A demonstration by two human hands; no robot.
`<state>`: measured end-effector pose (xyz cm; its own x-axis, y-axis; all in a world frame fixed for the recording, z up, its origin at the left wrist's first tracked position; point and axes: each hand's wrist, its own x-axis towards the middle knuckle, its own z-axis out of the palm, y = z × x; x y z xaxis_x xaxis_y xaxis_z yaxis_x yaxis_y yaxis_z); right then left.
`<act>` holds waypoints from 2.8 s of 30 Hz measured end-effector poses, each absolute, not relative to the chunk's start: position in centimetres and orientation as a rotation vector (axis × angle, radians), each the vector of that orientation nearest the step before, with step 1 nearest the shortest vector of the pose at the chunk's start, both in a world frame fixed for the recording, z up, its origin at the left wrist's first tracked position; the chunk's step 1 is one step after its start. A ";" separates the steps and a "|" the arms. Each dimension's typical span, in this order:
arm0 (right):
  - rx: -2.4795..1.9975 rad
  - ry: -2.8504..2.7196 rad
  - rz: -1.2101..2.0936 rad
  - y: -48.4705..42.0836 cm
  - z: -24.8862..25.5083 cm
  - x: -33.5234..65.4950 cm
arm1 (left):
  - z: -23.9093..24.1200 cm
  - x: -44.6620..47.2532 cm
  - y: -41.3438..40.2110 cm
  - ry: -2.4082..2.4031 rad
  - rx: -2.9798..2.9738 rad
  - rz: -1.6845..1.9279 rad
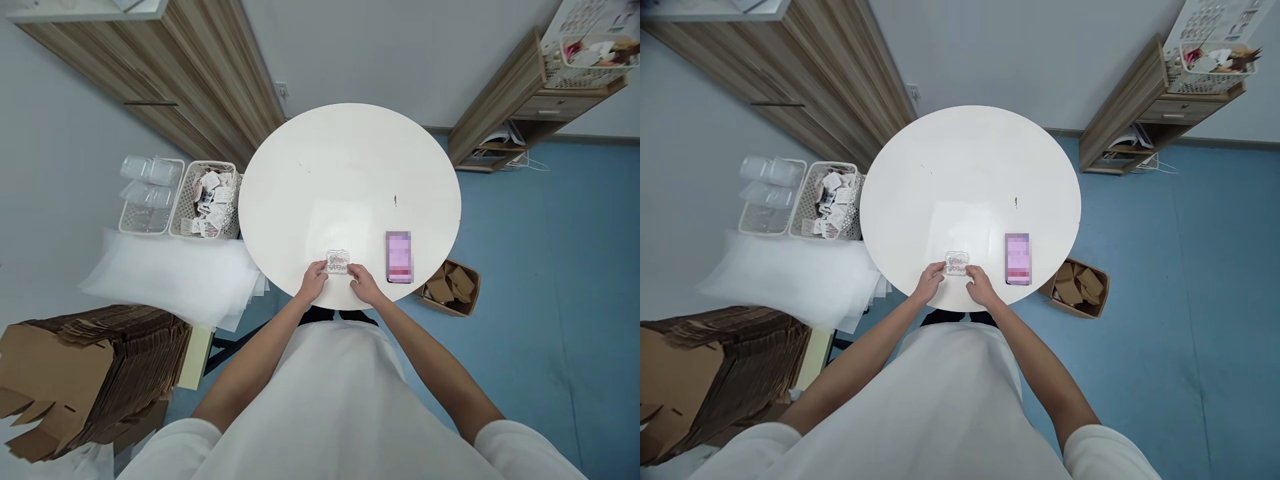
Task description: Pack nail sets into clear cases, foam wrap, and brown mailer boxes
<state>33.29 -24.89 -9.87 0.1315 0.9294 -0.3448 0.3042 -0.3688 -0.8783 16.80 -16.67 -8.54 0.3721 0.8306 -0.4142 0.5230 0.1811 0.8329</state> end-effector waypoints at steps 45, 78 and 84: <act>-2.315 -1.482 0.815 -26.1 -6.6 29.5 | -7.3 11.5 -12.7 0.847 2.302 -0.002; -2.123 -1.712 0.668 -24.1 -8.5 28.7 | -7.8 14.4 -12.9 0.470 2.453 0.050; -2.051 -1.762 0.732 -25.6 -6.7 27.5 | -6.1 12.7 -13.4 0.352 2.432 0.054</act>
